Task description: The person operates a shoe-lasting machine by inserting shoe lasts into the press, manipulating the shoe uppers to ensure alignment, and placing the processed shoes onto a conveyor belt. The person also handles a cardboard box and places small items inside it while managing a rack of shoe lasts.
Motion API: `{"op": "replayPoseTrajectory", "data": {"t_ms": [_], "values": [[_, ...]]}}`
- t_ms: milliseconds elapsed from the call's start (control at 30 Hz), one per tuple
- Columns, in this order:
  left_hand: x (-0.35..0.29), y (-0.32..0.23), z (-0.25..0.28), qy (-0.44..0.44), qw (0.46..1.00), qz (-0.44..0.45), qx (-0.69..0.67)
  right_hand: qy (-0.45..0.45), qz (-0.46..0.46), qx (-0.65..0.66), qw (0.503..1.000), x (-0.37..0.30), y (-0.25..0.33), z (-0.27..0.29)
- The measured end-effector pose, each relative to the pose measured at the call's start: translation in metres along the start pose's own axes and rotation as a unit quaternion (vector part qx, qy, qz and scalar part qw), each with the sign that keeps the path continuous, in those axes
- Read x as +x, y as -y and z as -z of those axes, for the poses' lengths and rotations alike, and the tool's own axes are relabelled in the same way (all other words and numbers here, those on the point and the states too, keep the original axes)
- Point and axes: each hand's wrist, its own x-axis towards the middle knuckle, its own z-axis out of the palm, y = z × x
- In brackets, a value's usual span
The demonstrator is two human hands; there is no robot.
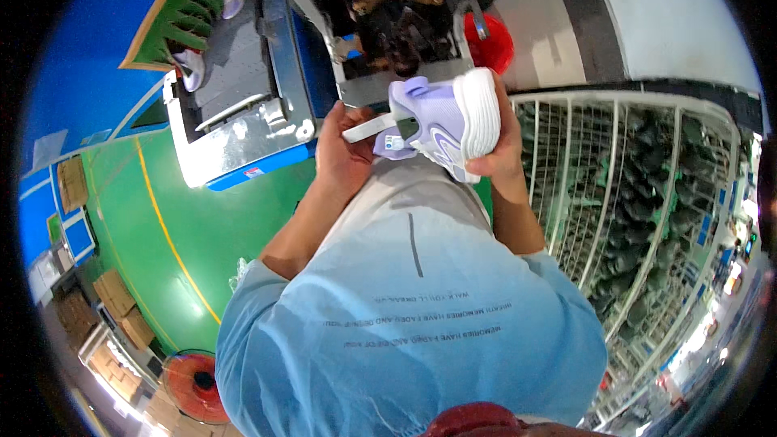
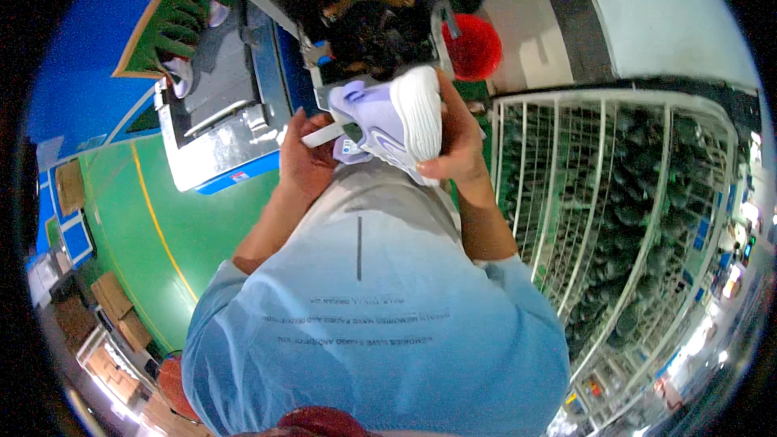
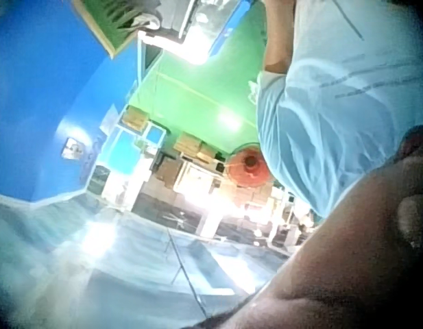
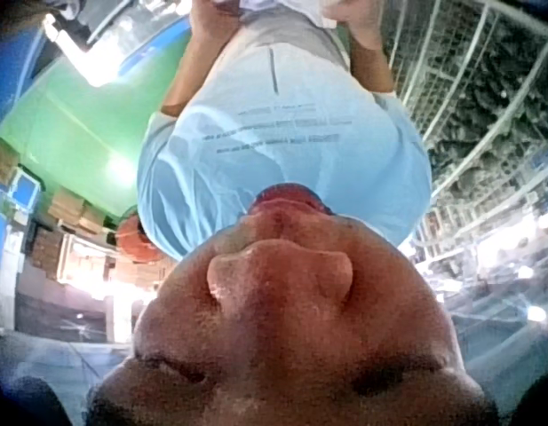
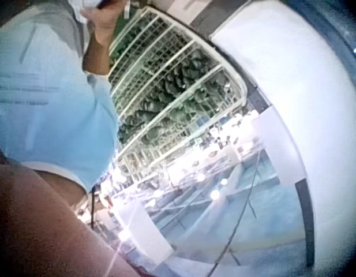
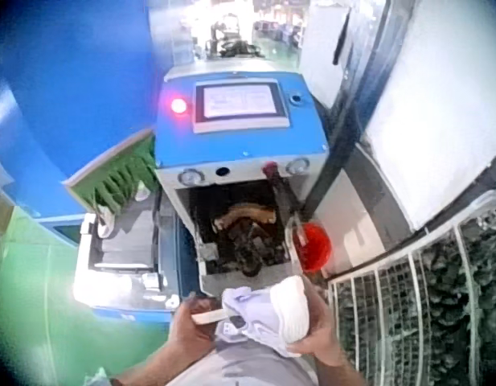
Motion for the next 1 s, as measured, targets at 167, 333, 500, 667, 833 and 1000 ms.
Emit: {"op": "replayPoseTrajectory", "data": {"t_ms": [167, 333, 500, 667, 833, 1000], "values": [[0.007, 0.017, 0.008, 0.237, 0.961, 0.13, -0.065, 0.015, 0.065, -0.102, 0.993, 0.014, -0.005, -0.02], [0.005, -0.011, -0.004, 0.114, 0.987, 0.079, -0.081, 0.195, 0.113, -0.409, 0.884, 0.043, -0.015, -0.05], [-0.003, -0.038, 0.041, -0.016, 0.998, 0.059, 0.008, 0.268, 0.078, -0.392, 0.877, 0.042, -0.061, -0.067], [-0.02, -0.07, 0.063, -0.09, 0.87, 0.042, 0.483, 0.21, -0.049, -0.399, 0.891, 0.065, -0.044, -0.074], [-0.003, -0.074, 0.05, -0.051, 0.875, -0.261, 0.404, 0.218, -0.069, -0.273, 0.934, 0.106, -0.032, -0.049], [0.019, -0.084, 0.049, 0.018, 0.977, -0.045, 0.207, 0.228, -0.149, -0.257, 0.927, 0.107, -0.037, -0.066]]}}
